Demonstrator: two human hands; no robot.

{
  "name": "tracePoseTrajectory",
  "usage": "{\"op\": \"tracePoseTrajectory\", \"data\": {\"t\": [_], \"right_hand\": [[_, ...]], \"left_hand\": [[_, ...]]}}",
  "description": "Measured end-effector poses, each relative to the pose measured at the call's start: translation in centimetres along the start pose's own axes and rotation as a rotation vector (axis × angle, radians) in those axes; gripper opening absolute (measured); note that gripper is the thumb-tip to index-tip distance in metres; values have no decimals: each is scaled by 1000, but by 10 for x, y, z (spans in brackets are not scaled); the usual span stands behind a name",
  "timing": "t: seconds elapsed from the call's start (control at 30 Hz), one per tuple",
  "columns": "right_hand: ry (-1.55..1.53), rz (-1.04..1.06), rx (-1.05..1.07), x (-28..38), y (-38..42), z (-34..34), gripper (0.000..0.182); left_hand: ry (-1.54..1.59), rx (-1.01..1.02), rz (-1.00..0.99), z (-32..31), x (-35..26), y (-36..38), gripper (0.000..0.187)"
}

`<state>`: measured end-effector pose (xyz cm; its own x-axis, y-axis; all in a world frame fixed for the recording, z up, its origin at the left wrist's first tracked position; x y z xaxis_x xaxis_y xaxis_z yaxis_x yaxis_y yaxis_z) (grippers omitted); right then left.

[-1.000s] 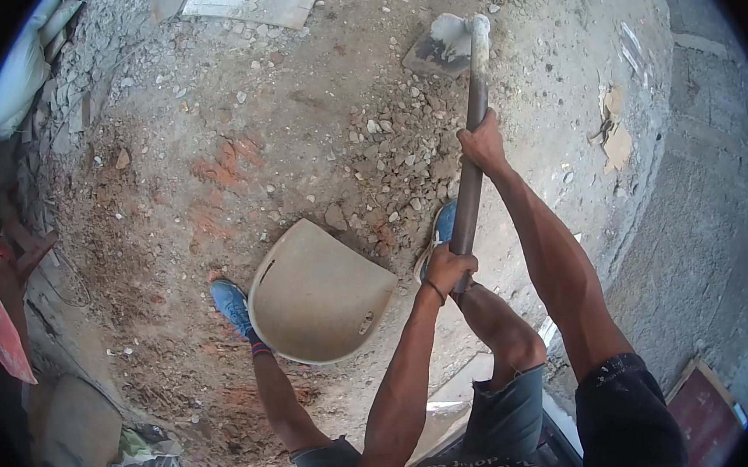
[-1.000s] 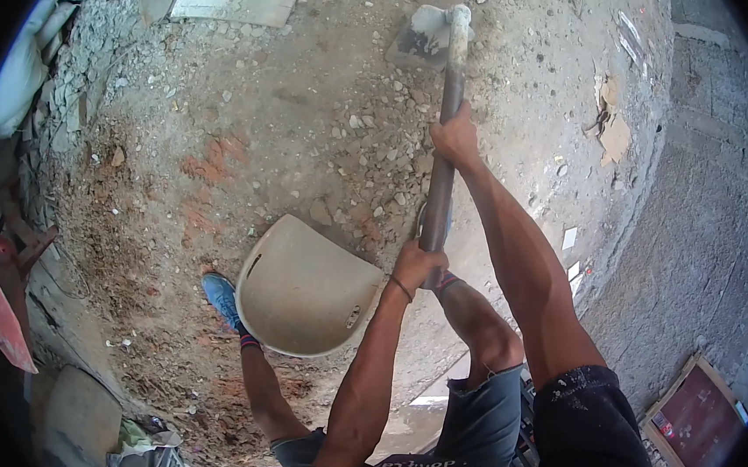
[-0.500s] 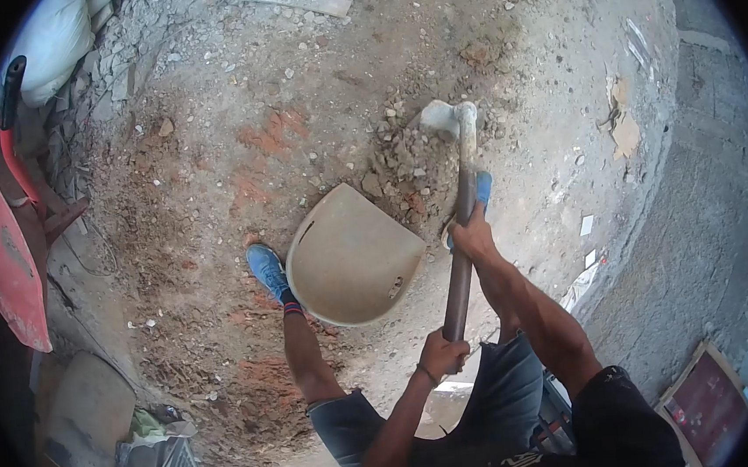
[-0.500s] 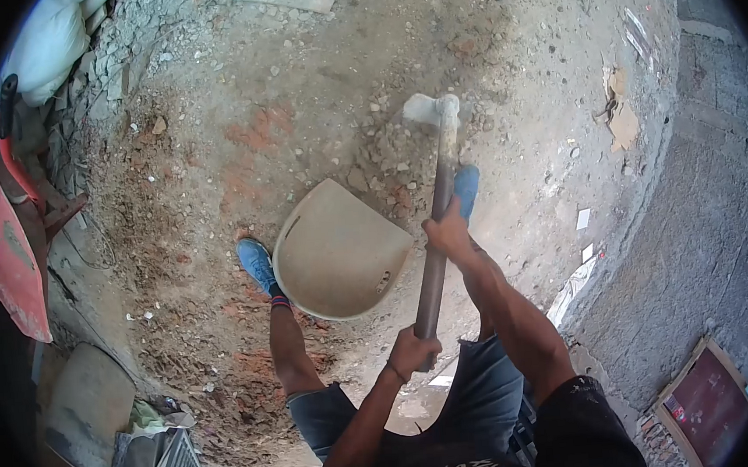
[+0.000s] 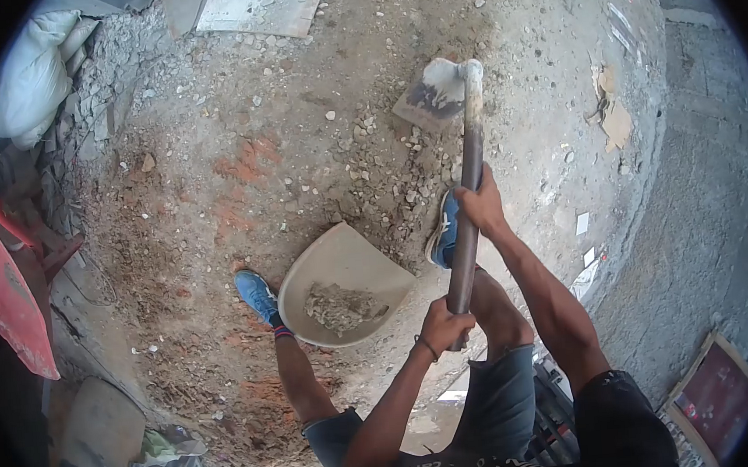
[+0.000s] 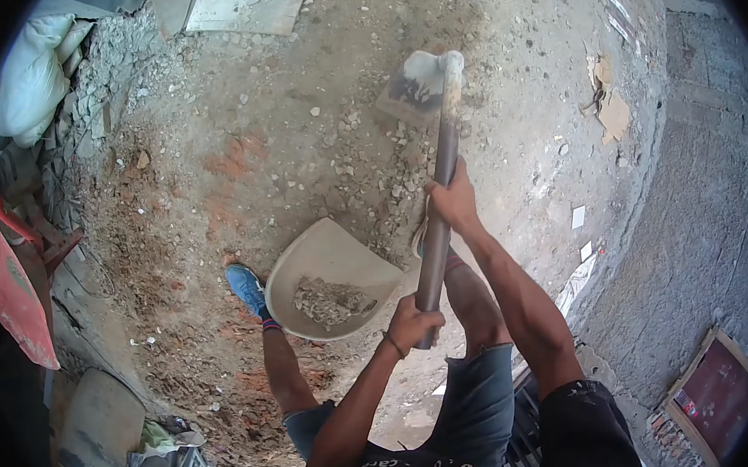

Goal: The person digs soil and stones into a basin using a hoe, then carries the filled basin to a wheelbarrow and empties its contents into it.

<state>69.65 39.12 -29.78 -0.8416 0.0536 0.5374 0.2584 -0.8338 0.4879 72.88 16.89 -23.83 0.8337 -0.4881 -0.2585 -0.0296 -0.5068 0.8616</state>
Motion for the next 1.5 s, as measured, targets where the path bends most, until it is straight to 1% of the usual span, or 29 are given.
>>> {"op": "tracePoseTrajectory", "data": {"t": [0.07,0.1,0.13,0.17,0.2,0.23,0.3,0.37,0.43,0.5,0.53,0.57,0.63,0.7,0.77,0.83,0.9,0.93,1.0,1.03,1.1,1.17,1.2,1.23,1.27,1.33,1.4,1.43,1.5], "right_hand": [[-53,-48,-6,16,-88,16,65],[88,65,-86,12,-142,21,65],[119,102,-94,23,-176,27,65],[95,30,-59,45,-187,34,61],[197,179,-127,40,-224,35,56],[216,177,-119,45,-229,37,56],[9,114,-58,44,-242,42,51],[-45,136,-66,46,-260,41,50],[25,158,-110,59,-272,40,52],[117,171,-98,61,-284,40,56],[264,218,-97,56,-292,36,59],[410,264,-85,50,-296,27,61],[454,197,-28,28,-261,27,68],[541,194,-49,0,-225,28,76],[534,166,-28,-5,-187,33,80],[483,166,-22,-5,-176,31,80],[433,28,58,-29,-151,21,81],[436,28,84,-35,-122,6,81],[571,116,-13,-25,-96,-5,77],[587,88,-13,-18,-91,-14,72],[605,99,66,2,-92,-33,71],[614,95,131,-7,-69,-49,72],[615,110,152,-8,-67,-53,73],[596,56,138,-23,-46,-60,74],[579,70,135,-29,-22,-68,74],[562,71,104,-34,-1,-65,74],[494,-35,112,-43,15,-65,75],[491,-37,110,-40,28,-62,75],[405,-86,229,-35,68,-44,77]], "left_hand": [[66,28,-48,-32,-41,-77,16],[27,-22,-75,-43,-65,-111,17],[50,18,-80,-58,-88,-132,17],[72,59,-100,-69,-114,-148,18],[82,64,-120,-75,-136,-161,18],[95,40,-115,-81,-141,-168,18],[116,16,-79,-85,-140,-187,18],[-29,-33,-199,-85,-146,-207,21],[-31,-10,-244,-87,-157,-230,19],[119,79,-184,-97,-158,-249,15],[179,93,-117,-102,-148,-252,17],[208,90,-106,-106,-135,-248,18],[219,30,-52,-107,-92,-233,19],[261,37,-51,-117,-47,-207,19],[264,49,-19,-113,-21,-183,19],[261,55,-20,-100,-20,-156,19],[260,47,6,-79,-4,-129,18],[260,43,11,-67,11,-113,18],[241,78,-20,-56,12,-117,17],[319,113,9,-49,22,-108,17],[399,129,5,-29,17,-107,16],[476,119,13,-24,18,-85,14],[431,72,56,-16,26,-69,13],[434,73,49,-8,40,-54,13],[376,28,70,6,64,-42,13],[303,8,95,23,66,-23,13],[248,42,138,36,66,-1,13],[244,42,139,38,65,16,13],[246,36,152,26,64,65,14]]}}
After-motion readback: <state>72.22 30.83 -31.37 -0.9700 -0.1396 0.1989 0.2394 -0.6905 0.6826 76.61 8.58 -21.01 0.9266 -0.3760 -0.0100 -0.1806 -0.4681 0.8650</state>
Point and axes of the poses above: each hand's wrist, its own y-axis away from the middle knuckle, its own z-axis out of the back of the hand, x = y × z, the point moved 5 cm from there along -y, towards the middle knuckle, and after that the axes turned 8 degrees about -x, right-handed, at the moved point
